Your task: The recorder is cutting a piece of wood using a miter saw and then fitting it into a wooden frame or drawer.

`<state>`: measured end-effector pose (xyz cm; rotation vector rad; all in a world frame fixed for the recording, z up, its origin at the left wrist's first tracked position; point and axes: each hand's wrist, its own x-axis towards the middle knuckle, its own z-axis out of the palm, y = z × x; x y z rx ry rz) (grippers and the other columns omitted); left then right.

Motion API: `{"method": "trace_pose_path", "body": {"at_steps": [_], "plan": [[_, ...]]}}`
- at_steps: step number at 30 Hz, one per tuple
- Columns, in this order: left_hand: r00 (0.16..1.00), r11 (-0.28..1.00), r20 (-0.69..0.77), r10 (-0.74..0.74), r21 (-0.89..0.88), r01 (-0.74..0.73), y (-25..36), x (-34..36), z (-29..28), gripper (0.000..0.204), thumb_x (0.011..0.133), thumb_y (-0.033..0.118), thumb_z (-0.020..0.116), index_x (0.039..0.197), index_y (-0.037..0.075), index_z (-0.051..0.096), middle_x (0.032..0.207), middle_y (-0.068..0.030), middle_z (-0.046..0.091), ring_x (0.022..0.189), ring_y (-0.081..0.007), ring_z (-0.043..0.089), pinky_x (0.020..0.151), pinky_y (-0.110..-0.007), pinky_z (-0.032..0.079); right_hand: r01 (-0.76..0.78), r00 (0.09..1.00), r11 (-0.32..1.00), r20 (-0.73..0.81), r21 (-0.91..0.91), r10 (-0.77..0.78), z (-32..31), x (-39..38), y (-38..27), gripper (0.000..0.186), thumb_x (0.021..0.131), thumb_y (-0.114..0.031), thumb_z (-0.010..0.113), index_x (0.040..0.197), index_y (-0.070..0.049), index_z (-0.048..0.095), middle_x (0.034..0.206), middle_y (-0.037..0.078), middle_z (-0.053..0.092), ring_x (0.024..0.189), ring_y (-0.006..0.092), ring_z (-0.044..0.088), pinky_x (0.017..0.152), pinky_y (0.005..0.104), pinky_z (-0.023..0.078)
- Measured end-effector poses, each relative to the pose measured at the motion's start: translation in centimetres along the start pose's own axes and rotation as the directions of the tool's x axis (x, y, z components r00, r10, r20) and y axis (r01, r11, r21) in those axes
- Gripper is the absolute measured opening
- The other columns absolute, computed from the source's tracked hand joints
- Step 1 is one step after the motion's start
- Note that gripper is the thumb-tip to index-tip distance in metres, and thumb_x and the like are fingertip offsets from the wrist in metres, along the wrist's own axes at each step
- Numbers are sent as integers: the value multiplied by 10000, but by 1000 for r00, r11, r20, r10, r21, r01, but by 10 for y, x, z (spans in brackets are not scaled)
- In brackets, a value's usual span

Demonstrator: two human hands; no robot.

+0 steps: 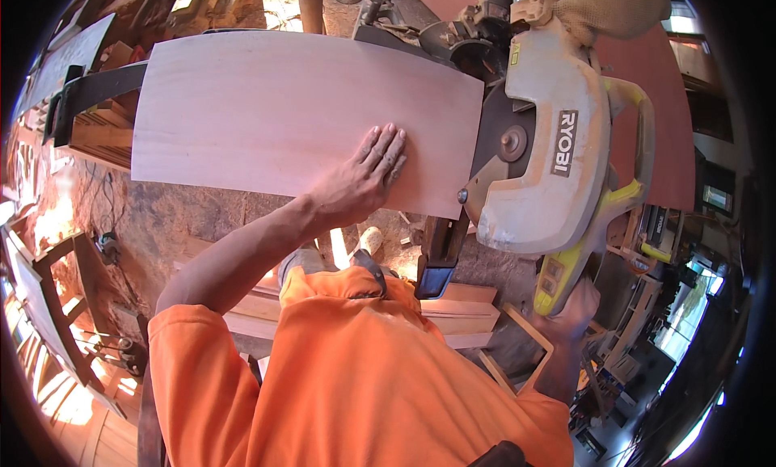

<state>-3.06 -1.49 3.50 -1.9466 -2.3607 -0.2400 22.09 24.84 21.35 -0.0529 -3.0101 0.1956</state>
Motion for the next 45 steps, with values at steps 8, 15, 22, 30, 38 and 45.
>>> {"method": "trace_pose_path", "body": {"at_steps": [8, 15, 22, 30, 38, 45], "plan": [[998, 994, -60, 2, -108, -9, 0, 0, 2, 527, 796, 102, 503, 1238, -183, 470, 1400, -369, 349, 1354, -487, 303, 1137, -561, 257, -75, 996, 997, -50, -37, 73, 5, 47, 2, 406, 607, -122, 700, 972, 5, 577, 793, 174, 553, 690, 416, 563, 592, 460, 435], [998, 998, -67, 5, -68, -10, 0, -2, 1, 547, 788, 111, 512, 1251, -175, 465, 1402, -364, 353, 1347, -488, 315, 1130, -562, 270, -113, 991, 993, -75, -41, 110, 14, 67, 17, 450, 588, -186, 673, 952, 38, 533, 813, 220, 524, 731, 451, 534, 627, 495, 440], [996, 986, -53, -78, -155, 68, 7, -1, 7, 627, 733, 79, 556, 1308, -141, 438, 1464, -305, 297, 1411, -420, 227, 1149, -579, 188, -174, 969, 978, -195, -116, 150, 30, 67, 22, 470, 648, -135, 698, 1044, 65, 543, 938, 267, 572, 880, 484, 547, 760, 508, 451], [943, 932, -39, -330, -172, 319, 18, -9, 8, 854, 703, 67, 630, 1482, 66, 281, 1540, -198, 198, 1436, -389, 167, 1141, -599, 156, -225, 943, 964, -281, -138, 180, 42, 68, 24, 592, 601, -106, 705, 1146, 46, 531, 1117, 267, 564, 1019, 462, 546, 862, 502, 462], [985, 974, 35, -169, -149, 172, -16, -29, -9, 968, 556, 114, 738, 1419, -37, 329, 1534, -189, 232, 1432, -387, 176, 1173, -535, 150, -259, 907, 937, -392, -234, 153, 50, 63, 11, 514, 583, -59, 695, 1063, 42, 544, 1065, 241, 581, 984, 443, 559, 873, 488, 463], [989, 973, 89, -121, -186, 136, -17, -27, -17, 878, 599, 69, 644, 1414, -58, 343, 1528, -212, 226, 1423, -427, 160, 1164, -560, 143, -154, 972, 981, -195, -115, 130, 20, 74, 12, 443, 567, -17, 701, 961, 54, 512, 933, 241, 578, 890, 457, 551, 778, 519, 450]]}}
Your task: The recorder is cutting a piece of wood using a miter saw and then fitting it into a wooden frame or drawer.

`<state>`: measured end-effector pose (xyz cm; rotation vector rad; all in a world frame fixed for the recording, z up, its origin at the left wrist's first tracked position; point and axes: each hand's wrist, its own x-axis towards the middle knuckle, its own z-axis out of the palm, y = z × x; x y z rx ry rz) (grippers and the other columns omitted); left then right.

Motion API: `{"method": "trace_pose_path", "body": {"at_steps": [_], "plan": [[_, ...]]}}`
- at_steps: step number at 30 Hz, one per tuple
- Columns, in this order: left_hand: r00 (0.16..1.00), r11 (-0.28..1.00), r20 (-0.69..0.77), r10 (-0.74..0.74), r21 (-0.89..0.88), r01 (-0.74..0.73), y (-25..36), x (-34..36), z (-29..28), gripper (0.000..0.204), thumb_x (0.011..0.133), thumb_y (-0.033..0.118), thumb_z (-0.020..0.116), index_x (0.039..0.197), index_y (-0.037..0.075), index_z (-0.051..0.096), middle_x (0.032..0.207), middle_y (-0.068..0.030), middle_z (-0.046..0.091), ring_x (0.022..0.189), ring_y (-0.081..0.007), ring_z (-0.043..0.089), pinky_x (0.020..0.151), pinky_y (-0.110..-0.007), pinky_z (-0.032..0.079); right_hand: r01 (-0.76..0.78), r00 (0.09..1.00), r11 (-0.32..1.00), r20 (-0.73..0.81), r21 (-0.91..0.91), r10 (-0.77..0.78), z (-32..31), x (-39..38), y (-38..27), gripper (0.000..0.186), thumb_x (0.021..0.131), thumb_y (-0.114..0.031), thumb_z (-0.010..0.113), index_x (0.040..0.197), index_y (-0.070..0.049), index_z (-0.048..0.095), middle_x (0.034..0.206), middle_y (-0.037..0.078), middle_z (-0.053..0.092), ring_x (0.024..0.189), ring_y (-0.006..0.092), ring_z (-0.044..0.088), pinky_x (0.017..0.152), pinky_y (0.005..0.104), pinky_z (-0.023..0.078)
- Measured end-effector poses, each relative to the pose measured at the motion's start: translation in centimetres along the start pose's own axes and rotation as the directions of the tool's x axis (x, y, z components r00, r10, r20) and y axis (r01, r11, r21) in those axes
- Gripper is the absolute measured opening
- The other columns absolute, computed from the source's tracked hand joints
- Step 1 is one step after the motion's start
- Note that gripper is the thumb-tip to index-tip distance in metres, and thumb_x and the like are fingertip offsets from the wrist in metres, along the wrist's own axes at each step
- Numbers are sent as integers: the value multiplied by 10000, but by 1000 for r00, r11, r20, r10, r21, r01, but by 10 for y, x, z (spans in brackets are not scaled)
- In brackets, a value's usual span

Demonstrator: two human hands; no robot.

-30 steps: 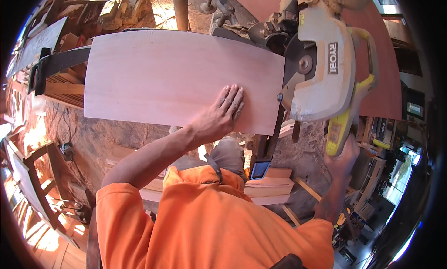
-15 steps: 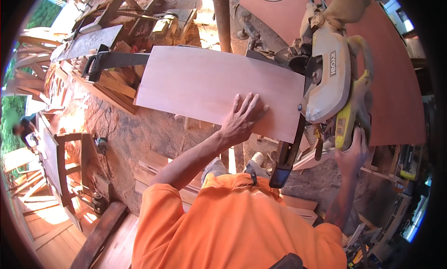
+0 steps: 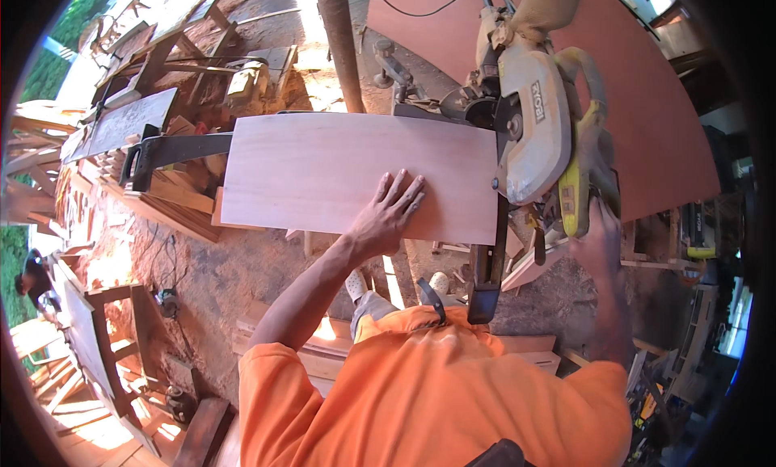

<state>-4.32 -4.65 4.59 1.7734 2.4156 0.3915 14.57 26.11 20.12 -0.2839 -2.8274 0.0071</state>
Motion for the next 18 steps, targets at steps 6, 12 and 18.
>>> {"method": "trace_pose_path", "body": {"at_steps": [6, 12, 18], "plan": [[1000, 999, 11, -5, 37, 5, -3, -1, 11, 1178, 430, 220, 860, 1433, -52, 305, 1540, -206, 208, 1429, -431, 139, 1175, -553, 130, 18, 998, 996, 66, 90, -24, -52, 15, -6, 409, 646, 6, 702, 1007, 104, 537, 926, 301, 599, 871, 487, 581, 740, 477, 491], [999, 997, 28, -33, 71, 31, -2, 0, 6, 1088, 488, 146, 795, 1442, -39, 305, 1548, -192, 193, 1430, -411, 152, 1188, -534, 122, 64, 979, 998, 193, 26, -68, -96, -51, -24, 518, 673, -59, 710, 1099, 156, 509, 940, 322, 590, 853, 489, 593, 734, 464, 504], [1000, 998, 21, 17, 52, -18, -6, 1, 13, 1085, 492, 125, 778, 1446, -46, 290, 1552, -209, 172, 1432, -423, 132, 1176, -565, 114, 77, 932, 997, 352, 21, -80, -141, -139, -22, 785, 749, -518, 644, 1070, 183, 497, 956, 348, 570, 840, 506, 586, 761, 531, 482]]}}
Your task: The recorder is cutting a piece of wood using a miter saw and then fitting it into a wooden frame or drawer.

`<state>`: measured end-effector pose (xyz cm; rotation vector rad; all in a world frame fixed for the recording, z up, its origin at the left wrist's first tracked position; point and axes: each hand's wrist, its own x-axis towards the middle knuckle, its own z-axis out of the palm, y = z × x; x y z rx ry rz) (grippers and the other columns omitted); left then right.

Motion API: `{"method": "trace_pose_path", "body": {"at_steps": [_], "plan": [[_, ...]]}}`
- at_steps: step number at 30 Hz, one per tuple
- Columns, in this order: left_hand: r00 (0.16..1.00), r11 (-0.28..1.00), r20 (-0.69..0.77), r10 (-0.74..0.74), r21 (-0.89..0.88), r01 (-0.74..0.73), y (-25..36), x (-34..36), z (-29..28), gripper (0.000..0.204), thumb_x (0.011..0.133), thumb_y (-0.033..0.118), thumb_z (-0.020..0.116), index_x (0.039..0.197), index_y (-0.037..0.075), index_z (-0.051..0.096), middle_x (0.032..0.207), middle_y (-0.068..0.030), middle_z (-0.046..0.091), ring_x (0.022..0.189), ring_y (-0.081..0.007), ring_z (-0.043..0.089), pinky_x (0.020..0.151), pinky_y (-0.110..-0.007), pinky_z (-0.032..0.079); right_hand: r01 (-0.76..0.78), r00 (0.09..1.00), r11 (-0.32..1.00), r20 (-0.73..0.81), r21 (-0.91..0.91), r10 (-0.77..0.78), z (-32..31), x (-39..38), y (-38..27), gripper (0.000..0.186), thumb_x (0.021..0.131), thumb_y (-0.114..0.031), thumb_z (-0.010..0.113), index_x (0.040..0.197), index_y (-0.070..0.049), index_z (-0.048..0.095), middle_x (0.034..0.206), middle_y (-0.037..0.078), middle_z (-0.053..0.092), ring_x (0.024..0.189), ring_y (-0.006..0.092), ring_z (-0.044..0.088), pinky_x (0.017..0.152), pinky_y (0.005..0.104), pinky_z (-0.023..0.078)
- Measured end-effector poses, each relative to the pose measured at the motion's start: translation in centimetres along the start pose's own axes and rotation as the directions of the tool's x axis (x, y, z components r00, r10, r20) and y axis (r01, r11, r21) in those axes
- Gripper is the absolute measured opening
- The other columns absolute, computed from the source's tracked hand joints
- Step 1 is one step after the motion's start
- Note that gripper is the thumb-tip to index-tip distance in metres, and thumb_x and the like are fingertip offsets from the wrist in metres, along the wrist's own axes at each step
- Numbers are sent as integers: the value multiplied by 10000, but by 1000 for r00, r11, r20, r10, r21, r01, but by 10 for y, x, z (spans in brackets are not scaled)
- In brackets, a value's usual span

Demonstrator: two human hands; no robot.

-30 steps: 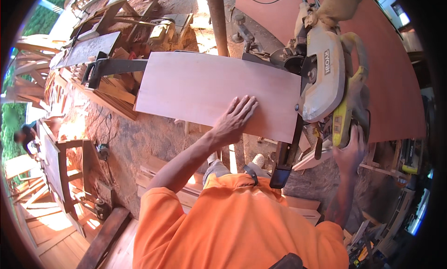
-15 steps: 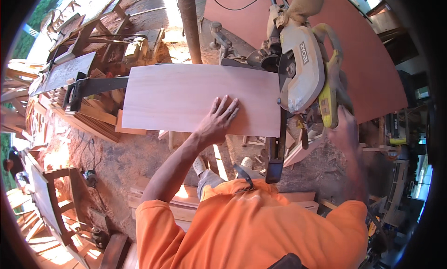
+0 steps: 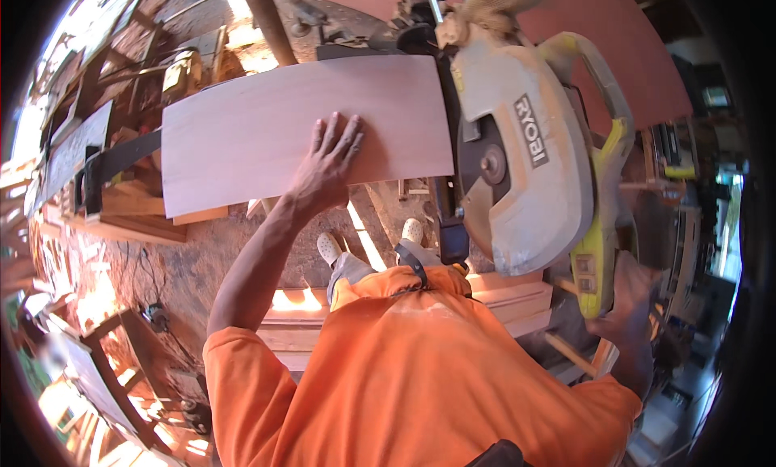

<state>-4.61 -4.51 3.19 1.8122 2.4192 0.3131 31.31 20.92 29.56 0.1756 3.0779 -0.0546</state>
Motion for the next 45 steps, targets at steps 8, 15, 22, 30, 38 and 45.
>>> {"method": "trace_pose_path", "body": {"at_steps": [8, 15, 22, 30, 38, 45], "plan": [[994, 1000, -111, 21, -17, -23, 0, 2, 11, 1228, 396, 142, 862, 1455, -35, 265, 1535, -213, 220, 1418, -438, 168, 1162, -595, 149, -51, 998, 996, 44, 78, 47, 8, -14, -8, 909, 752, -696, 575, 996, 179, 525, 947, 346, 564, 850, 507, 569, 793, 542, 462], [996, 1000, -92, 12, -19, -14, 1, 1, 4, 1225, 397, 143, 850, 1455, -39, 259, 1532, -217, 218, 1418, -444, 164, 1158, -596, 153, 28, 999, 999, -36, 28, -27, 28, -18, -9, 800, 714, -562, 658, 975, 183, 528, 941, 339, 570, 833, 509, 571, 784, 554, 467], [998, 999, -67, 0, -48, -3, 1, 1, 1, 1142, 456, 110, 806, 1447, -56, 264, 1524, -227, 232, 1413, -456, 171, 1148, -612, 155, 89, 989, 994, -114, -63, -96, 36, -13, -14, 738, 682, -501, 716, 918, 169, 518, 847, 348, 562, 751, 499, 575, 732, 551, 492], [999, 998, -54, -5, -56, 2, 4, 1, -2, 1117, 468, 90, 789, 1447, -53, 269, 1523, -225, 237, 1406, -457, 191, 1144, -611, 167, -4, 1000, 995, 24, 102, 1, 33, -14, -13, 652, 653, -368, 720, 916, 187, 499, 916, 390, 563, 803, 519, 594, 743, 564, 496], [998, 998, -64, 7, -56, -10, 4, 2, -2, 1021, 497, 63, 750, 1416, -65, 323, 1515, -232, 251, 1404, -463, 194, 1135, -619, 175, 91, 996, 996, 11, 14, -91, 32, -20, -11, 749, 653, -451, 716, 947, 204, 501, 924, 377, 562, 823, 526, 591, 762, 572, 491], [994, 997, -104, 19, -72, -26, 2, 2, -3, 882, 563, 13, 663, 1390, -73, 367, 1507, -239, 264, 1406, -468, 184, 1131, -622, 167, 24, 998, 1000, -51, 17, -23, 39, -15, -16, 767, 689, -524, 687, 999, 161, 530, 877, 308, 574, 728, 481, 583, 650, 520, 479]]}}
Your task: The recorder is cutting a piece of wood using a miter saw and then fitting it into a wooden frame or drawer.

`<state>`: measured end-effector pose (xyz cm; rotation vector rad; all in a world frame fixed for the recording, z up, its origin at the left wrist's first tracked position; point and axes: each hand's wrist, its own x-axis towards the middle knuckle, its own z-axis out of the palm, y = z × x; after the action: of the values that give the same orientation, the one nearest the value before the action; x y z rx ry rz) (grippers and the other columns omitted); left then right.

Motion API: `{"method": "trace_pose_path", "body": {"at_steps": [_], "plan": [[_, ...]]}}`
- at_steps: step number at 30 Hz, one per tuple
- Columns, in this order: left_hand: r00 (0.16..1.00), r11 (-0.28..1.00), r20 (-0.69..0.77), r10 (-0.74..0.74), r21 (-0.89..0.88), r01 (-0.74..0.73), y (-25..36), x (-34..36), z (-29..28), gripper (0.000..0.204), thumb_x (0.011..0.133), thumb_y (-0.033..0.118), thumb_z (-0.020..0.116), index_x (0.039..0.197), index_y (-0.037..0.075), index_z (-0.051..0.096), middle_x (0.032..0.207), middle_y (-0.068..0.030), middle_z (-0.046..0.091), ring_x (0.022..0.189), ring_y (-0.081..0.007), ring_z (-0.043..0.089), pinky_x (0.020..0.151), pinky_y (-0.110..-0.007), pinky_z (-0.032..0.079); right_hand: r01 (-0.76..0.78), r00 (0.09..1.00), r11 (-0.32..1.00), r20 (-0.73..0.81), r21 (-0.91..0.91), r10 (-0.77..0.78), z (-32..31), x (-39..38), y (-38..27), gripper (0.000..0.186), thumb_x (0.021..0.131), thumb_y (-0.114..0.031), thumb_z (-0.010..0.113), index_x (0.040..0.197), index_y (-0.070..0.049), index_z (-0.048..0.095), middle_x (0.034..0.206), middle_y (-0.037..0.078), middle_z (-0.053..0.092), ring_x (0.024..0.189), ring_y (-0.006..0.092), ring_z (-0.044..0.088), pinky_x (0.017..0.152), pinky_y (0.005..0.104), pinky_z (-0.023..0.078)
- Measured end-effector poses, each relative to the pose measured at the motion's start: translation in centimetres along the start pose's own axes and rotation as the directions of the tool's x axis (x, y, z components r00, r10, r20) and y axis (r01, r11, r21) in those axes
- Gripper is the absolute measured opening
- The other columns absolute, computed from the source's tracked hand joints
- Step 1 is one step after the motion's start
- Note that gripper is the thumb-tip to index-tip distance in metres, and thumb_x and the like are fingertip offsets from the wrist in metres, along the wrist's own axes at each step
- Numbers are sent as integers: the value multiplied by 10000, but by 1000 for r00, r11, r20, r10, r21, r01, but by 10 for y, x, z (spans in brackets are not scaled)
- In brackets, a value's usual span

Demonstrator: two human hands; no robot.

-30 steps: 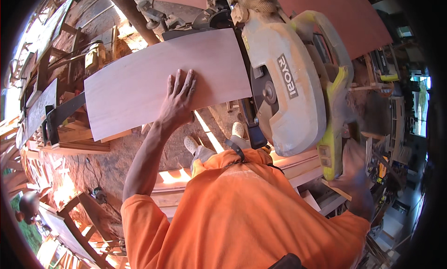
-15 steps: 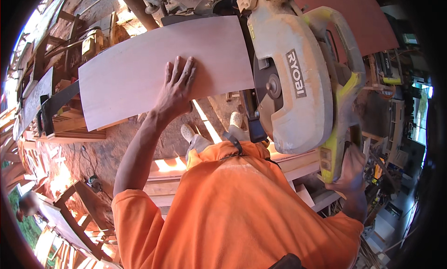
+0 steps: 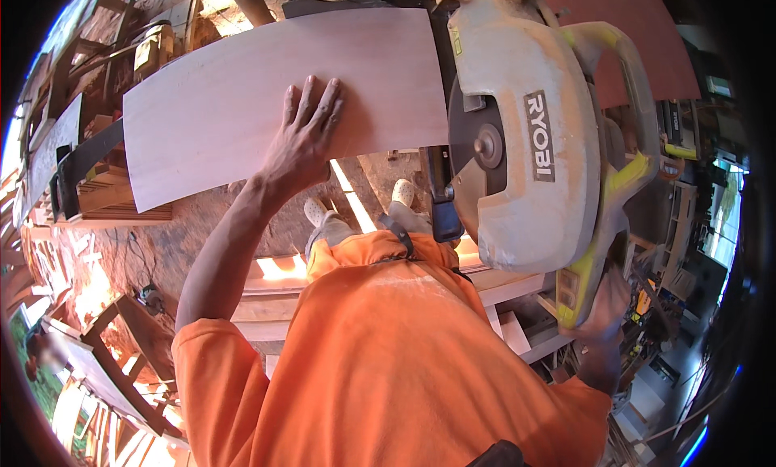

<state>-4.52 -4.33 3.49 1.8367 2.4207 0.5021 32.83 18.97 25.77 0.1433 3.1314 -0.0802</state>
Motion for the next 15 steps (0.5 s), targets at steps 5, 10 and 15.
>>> {"method": "trace_pose_path", "body": {"at_steps": [5, 10, 15], "plan": [[1000, 1000, -5, -1, -10, 1, -1, 0, -2, 843, 579, 4, 643, 1379, -75, 386, 1508, -237, 263, 1407, -469, 180, 1136, -620, 154, -49, 995, 996, -86, 71, 55, 4, 13, -8, 691, 743, -525, 668, 1000, 109, 570, 807, 240, 582, 659, 432, 579, 575, 467, 458], [1000, 1000, -4, 8, -19, -8, -1, 0, -4, 839, 573, 8, 646, 1370, -77, 397, 1508, -237, 259, 1405, -472, 182, 1137, -620, 153, -50, 991, 998, -125, 39, 55, 15, 16, -13, 679, 744, -515, 671, 997, 107, 572, 805, 237, 583, 657, 430, 580, 574, 465, 458], [1000, 1000, 20, 14, -8, -14, -2, 3, -2, 849, 567, 11, 653, 1370, -80, 394, 1509, -236, 251, 1404, -474, 180, 1138, -621, 157, -64, 987, 998, -148, 6, 64, 20, 18, -16, 666, 745, -505, 673, 993, 105, 574, 803, 234, 583, 656, 428, 580, 573, 464, 458]]}}
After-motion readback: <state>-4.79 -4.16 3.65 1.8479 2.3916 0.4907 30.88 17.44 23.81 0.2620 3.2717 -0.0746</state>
